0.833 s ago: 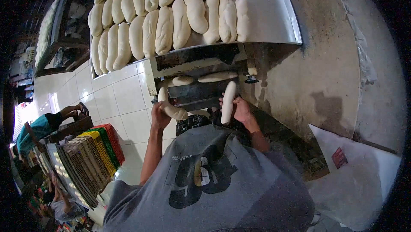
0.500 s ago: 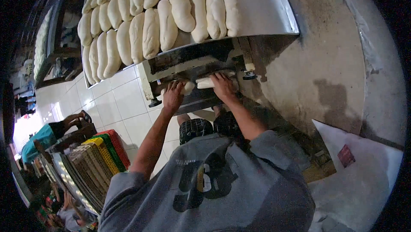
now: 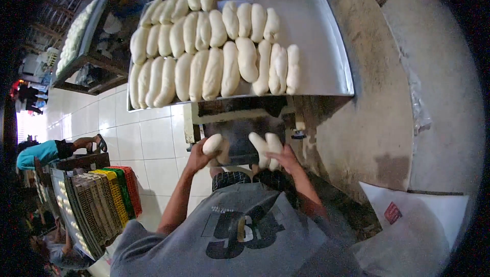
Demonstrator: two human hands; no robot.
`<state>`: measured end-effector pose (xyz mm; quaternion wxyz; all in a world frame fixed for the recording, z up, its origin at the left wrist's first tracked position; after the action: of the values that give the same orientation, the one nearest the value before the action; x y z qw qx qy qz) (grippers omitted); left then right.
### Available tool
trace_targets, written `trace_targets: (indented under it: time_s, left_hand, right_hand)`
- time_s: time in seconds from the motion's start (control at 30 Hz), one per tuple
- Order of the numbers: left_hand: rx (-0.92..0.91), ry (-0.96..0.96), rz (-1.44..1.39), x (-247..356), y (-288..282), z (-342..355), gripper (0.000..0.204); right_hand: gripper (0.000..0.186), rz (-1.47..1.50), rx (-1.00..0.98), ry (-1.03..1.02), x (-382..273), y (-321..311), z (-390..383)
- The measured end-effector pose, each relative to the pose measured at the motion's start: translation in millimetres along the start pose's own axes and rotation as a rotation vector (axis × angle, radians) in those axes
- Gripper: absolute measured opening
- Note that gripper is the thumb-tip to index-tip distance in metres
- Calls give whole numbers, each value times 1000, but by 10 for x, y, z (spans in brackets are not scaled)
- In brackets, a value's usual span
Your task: The recorder is shaping pieces of dough using a molding machine and arranging them onto baking trays.
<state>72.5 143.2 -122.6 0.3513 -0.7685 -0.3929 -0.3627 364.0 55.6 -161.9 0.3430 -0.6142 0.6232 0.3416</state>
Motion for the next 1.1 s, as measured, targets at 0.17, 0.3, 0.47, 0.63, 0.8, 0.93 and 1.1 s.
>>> trace_targets:
  time_s: [0.17,0.3,0.47,0.63,0.8,0.93,1.1]
  left_hand:
    - [-108,-212,-703,995,174,-517,53]
    - [-179,1,-487,2426,-178,-297,55]
    - [-255,443,-788,4294,-1038,371,66]
    - [470,836,-634,4164,-1912,44,40]
    - [306,224,-411,1736,-760,-335,28]
    - [-58,-320,93,-224,338,-931,46]
    - [-258,-443,614,-1338,443,-949,74]
  right_hand:
    - [52,516,-98,-174,-1122,414,-490]
    - [44,599,120,-388,-2157,17,-101]
    - [35,609,62,-601,-4448,-255,507]
    - [26,412,706,-976,-4072,-839,376]
    - [24,-28,607,-619,-1875,-94,-369]
    - [18,-586,-259,-332,276,528,-276]
    - [26,-198,-63,-309,328,286,378]
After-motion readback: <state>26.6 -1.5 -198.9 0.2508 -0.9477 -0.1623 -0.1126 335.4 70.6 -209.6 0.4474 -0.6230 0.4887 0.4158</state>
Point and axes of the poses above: each hand's wrist, its own z-axis towards the middle knuckle, its own y-axis out of the palm, x = y × z, the point moved 9 cm from there along z, towards the middle knuckle, and after that the axes turned 10 degrees about -y, right-handed, at the moved point
